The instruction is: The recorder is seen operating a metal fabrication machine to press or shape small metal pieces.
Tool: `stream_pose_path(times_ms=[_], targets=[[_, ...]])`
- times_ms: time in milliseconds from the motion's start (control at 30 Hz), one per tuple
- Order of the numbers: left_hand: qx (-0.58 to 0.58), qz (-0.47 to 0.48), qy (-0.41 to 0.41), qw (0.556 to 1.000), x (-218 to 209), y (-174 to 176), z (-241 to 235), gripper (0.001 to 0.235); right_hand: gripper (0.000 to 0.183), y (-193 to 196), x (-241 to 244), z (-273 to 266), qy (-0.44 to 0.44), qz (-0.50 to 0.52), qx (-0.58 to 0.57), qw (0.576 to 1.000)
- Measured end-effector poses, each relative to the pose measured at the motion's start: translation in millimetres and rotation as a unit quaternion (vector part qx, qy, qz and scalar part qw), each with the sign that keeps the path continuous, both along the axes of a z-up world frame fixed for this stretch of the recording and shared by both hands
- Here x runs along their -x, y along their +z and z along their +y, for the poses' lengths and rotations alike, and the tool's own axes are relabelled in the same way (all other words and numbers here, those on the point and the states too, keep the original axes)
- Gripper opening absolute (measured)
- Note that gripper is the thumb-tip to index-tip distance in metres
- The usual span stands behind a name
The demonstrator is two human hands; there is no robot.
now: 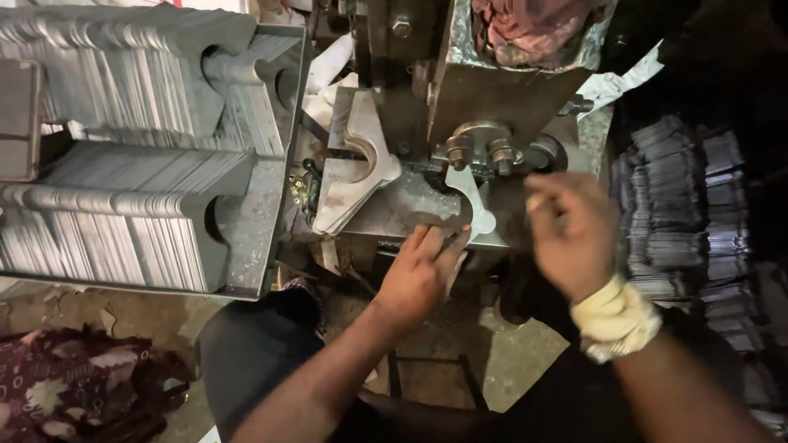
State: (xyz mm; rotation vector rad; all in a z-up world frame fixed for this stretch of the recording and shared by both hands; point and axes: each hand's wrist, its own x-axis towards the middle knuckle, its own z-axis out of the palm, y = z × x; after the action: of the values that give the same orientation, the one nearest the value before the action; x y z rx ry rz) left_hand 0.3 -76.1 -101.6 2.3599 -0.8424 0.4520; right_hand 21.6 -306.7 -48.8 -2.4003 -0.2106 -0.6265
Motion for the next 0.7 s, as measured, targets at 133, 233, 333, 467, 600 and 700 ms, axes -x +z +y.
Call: stream_pose_path(times_ms=[133,233,333,467,600,700], targets=[[0.012,0.003,-0.012,1.0,-0.2,3.6,0.9,0.044,0.04,0.8,20.5,42.7,0.103,0.116,-0.044,0.987],[-0.006,0.012,-0.015,1.0,1.4,7.7,1.8,0.043,0.053,-6.9,16.7,48.0,0.122,-0.01,0.185,0.975],[0.014,-0.038,-0.045,0.998,6.0,22.6,11.1,0.039,0.046,-0.3,17.4,43.1,0.161,0.0,0.155,0.975],[0.094,0.067,-0.061,0.991,12.4,63.3,52.2,0.047,0.038,15.2,34.9,35.9,0.243,-0.06,0.136,0.959],[0.125,0.053,0.042,0.99,-16.1,75.5,82.7,0.044,0.02,-9.8,30.4,37.7,0.166,0.239,-0.046,0.956],[0.04,-0.036,0.121,0.991,-37.8,56.2,93.5,0.043,0.029,-36.4,0.0,38.3,0.045,0.408,-0.319,0.854]])
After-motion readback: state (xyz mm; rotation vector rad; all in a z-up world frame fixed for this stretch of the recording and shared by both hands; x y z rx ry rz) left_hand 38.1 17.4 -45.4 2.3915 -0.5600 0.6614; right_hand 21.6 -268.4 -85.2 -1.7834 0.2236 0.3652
